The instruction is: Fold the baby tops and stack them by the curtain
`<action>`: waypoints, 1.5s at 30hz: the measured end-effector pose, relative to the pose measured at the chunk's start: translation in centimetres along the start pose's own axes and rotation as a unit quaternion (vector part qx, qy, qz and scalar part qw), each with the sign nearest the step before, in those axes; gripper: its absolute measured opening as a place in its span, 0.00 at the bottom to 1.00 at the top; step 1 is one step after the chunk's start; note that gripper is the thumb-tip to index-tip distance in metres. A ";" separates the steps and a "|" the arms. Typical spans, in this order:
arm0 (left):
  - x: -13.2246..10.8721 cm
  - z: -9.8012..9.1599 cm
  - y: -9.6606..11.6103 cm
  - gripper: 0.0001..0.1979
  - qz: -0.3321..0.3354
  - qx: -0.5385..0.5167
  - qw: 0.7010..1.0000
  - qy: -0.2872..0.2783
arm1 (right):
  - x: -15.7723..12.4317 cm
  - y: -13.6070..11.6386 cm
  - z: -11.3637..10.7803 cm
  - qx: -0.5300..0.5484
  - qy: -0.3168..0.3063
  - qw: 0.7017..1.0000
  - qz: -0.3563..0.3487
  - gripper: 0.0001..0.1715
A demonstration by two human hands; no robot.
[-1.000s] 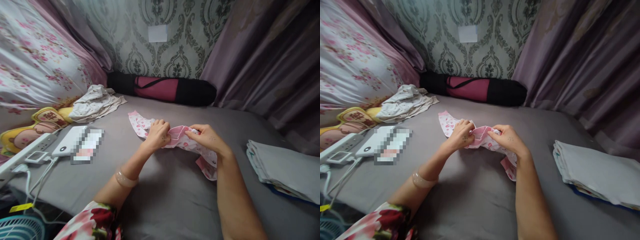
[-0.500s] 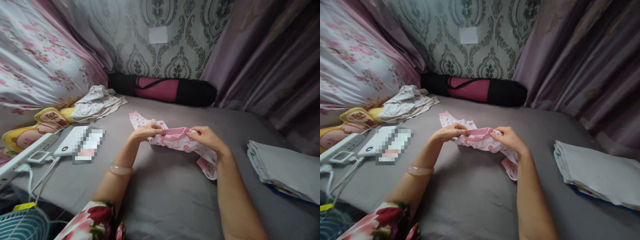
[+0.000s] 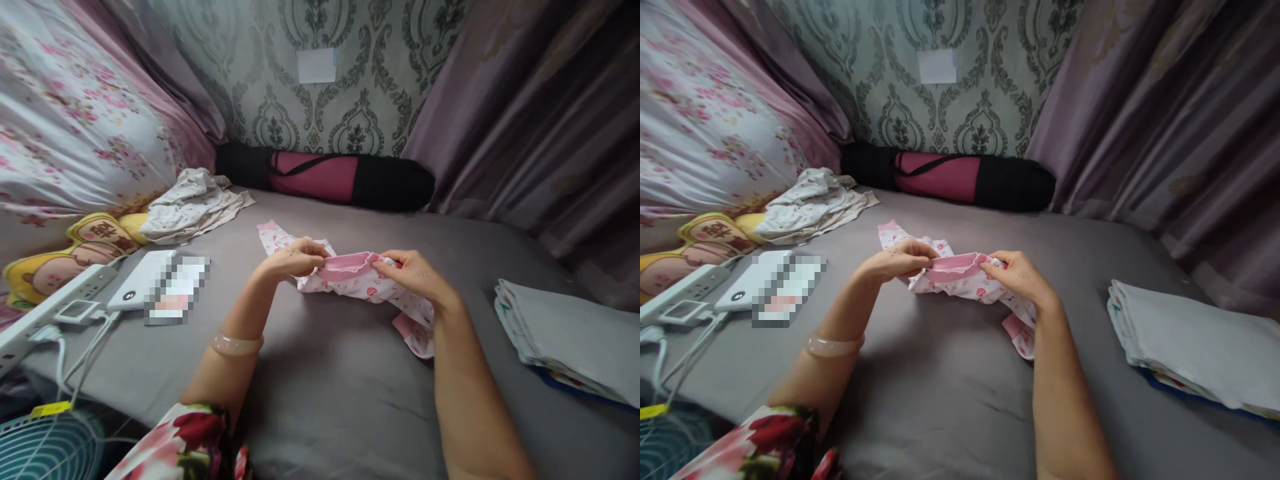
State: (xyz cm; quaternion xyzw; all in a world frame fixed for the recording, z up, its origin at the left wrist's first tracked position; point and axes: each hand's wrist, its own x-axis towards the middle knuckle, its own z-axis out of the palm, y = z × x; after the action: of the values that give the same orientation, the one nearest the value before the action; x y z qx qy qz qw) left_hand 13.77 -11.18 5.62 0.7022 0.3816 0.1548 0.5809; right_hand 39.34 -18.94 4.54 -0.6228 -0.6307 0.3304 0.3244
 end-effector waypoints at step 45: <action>-0.5 -10.0 12.8 0.07 0.427 0.306 0.762 0.379 | -0.3 -13.7 -13.0 -0.121 0.223 0.949 -0.187 0.30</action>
State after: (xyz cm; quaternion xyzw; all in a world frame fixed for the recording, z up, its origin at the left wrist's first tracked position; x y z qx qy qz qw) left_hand 11.38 -5.04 20.47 0.8171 0.2583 0.5151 0.0175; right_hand 42.22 -19.19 23.20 -0.5861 -0.6826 0.0382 0.4349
